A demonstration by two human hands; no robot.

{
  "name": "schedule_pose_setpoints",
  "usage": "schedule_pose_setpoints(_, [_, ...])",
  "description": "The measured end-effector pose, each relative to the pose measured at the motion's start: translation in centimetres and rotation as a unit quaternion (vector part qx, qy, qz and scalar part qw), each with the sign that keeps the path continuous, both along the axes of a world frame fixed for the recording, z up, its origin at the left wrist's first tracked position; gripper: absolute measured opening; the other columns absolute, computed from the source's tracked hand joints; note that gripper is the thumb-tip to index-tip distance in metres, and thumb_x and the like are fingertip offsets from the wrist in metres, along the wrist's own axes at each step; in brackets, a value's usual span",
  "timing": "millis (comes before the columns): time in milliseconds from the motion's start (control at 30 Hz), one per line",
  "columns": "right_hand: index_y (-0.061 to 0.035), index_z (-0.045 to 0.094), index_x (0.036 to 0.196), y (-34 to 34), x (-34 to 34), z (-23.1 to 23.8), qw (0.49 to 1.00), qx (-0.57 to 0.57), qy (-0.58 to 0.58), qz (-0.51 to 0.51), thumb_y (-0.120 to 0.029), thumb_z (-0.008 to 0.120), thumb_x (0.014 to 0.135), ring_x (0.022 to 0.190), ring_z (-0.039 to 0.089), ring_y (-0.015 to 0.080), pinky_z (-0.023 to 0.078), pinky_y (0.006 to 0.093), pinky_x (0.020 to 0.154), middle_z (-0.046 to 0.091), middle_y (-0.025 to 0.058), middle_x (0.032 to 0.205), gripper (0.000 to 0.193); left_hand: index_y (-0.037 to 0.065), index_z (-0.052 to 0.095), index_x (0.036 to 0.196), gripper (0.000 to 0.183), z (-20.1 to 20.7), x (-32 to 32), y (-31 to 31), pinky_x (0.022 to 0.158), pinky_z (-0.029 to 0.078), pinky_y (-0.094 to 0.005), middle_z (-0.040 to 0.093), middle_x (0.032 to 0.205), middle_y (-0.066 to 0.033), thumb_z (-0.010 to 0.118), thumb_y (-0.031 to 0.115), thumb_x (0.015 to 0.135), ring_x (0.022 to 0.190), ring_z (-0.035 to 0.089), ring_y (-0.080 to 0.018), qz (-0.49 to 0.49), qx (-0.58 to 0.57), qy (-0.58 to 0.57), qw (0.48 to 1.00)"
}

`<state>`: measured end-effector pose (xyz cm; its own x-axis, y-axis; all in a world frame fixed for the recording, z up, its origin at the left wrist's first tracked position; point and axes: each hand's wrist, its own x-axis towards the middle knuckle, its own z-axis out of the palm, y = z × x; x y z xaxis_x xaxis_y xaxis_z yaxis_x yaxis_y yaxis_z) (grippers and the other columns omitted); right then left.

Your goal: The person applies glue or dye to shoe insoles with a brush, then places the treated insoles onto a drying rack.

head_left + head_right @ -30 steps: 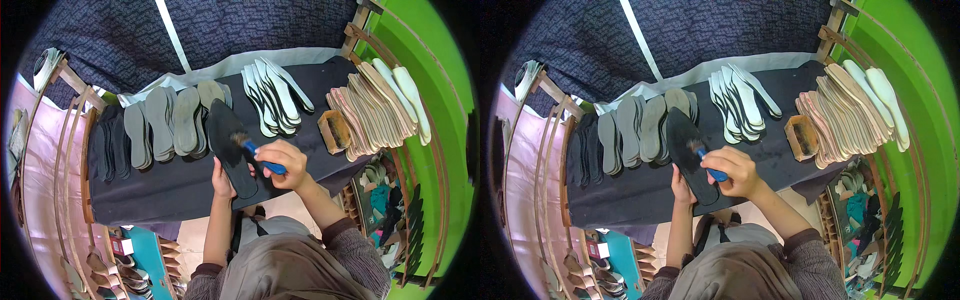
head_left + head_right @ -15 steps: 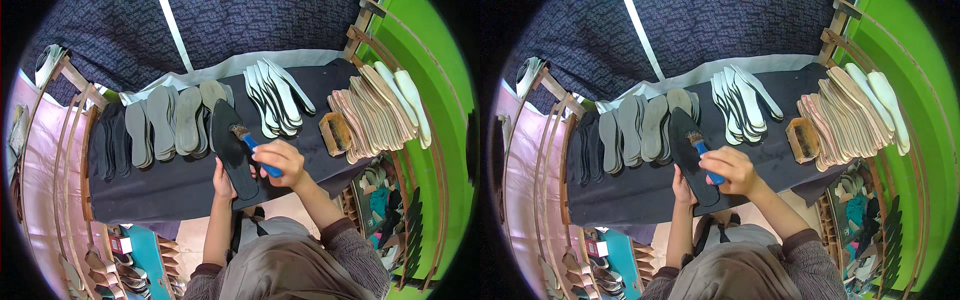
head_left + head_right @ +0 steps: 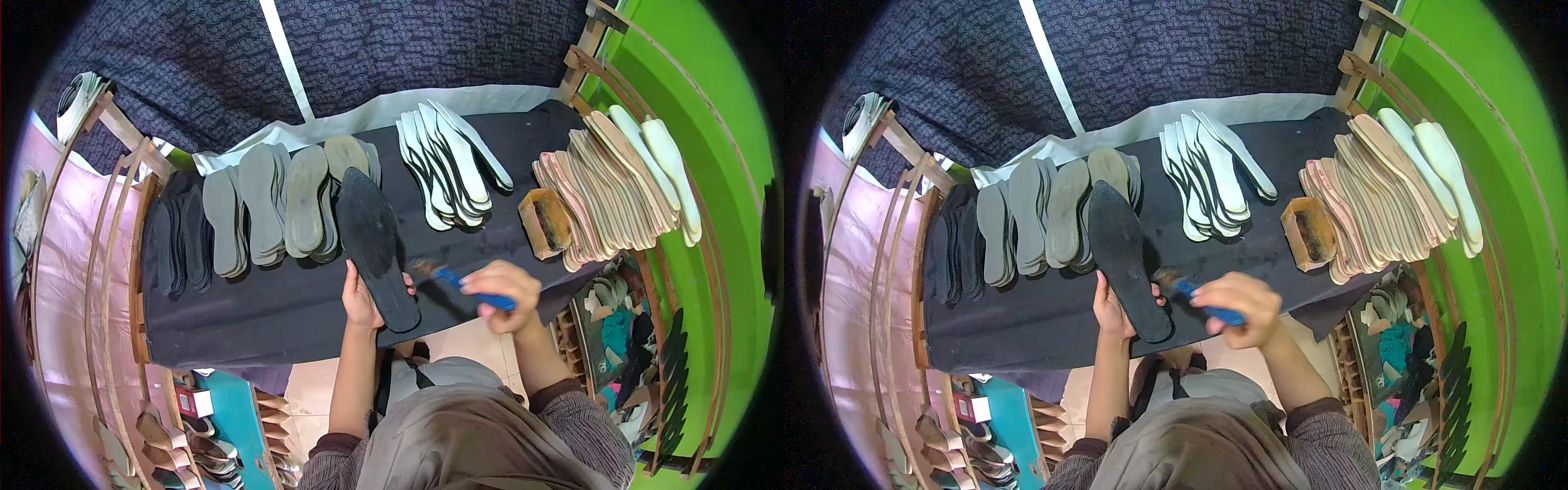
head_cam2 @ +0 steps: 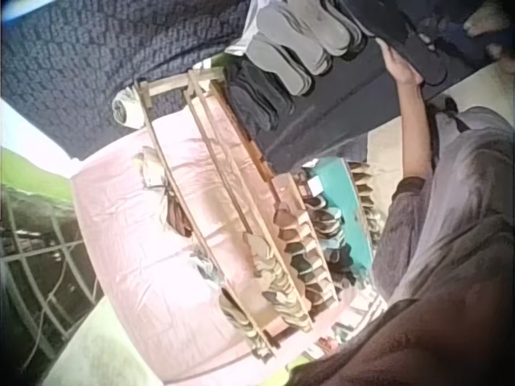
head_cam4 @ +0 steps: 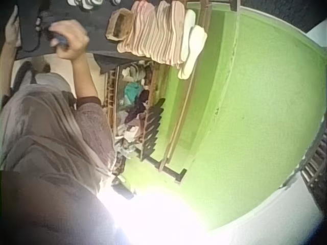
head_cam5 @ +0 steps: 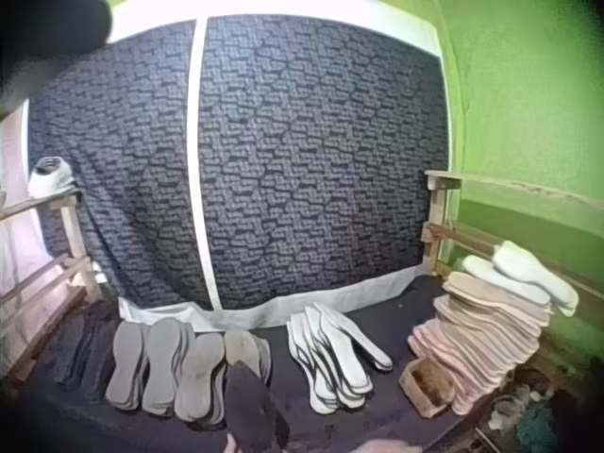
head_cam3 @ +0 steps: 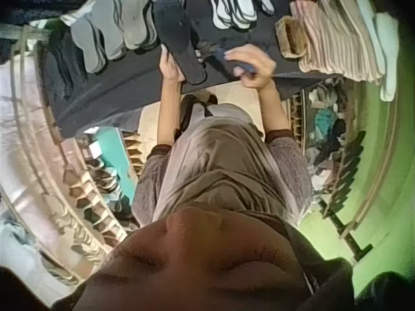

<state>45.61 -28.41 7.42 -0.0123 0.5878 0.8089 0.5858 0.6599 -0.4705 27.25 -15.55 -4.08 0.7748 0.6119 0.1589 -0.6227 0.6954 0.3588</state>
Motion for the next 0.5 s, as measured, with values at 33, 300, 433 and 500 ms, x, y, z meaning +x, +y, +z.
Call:
schedule_pose_setpoints(33, [0.0007,0.067,0.086,-0.9,0.9,0.4,0.997,0.026,-0.005,-0.069,-0.007,0.065,0.073,0.070,0.066,0.0264,0.051,0.0338,0.062,0.067,0.0135,0.080,0.015,0.004,0.047,0.124,0.064,0.1,0.1,0.0,0.077,0.048,-0.0470,0.060,0.101,-0.0182,0.024,0.056,0.095,0.087,0.059,-0.0326,0.006,0.008,0.004,1.000])
schedule_pose_setpoints(300, [0.0021,0.062,0.092,-6.0,9.7,1.0,0.871,0.025,-0.036,-0.490,-0.006,0.054,0.085,0.082,0.063,0.0272,0.049,0.0330,0.077,0.065,0.0136,0.089,0.013,0.002,0.048,0.121,0.068,1.4,0.5,-0.6,0.072,0.049,-0.0475,0.059,0.093,-0.0250,0.021,0.058,0.094,0.081,0.059,-0.0361,0.044,-0.096,0.024,0.994])
schedule_pose_setpoints(433, [0.0014,0.062,0.093,-6.2,10.8,-1.2,0.873,-0.053,-0.001,-0.485,-0.013,0.059,0.085,0.082,0.063,0.0288,0.049,0.0323,0.075,0.065,0.0142,0.089,0.017,0.002,0.048,0.121,0.067,1.2,0.2,-0.6,0.073,0.050,-0.0479,0.059,0.096,-0.0243,0.022,0.058,0.094,0.084,0.059,-0.0363,0.040,-0.053,0.036,0.997])
schedule_pose_setpoints(500, [0.0004,0.063,0.093,-6.0,11.0,-2.6,0.873,-0.046,-0.027,-0.486,-0.004,0.060,0.082,0.079,0.064,0.0282,0.049,0.0295,0.071,0.065,0.0141,0.088,0.012,0.001,0.049,0.121,0.066,1.5,0.5,-0.7,0.073,0.049,-0.0477,0.059,0.097,-0.0232,0.023,0.055,0.094,0.084,0.059,-0.0362,0.037,-0.057,0.029,0.997])
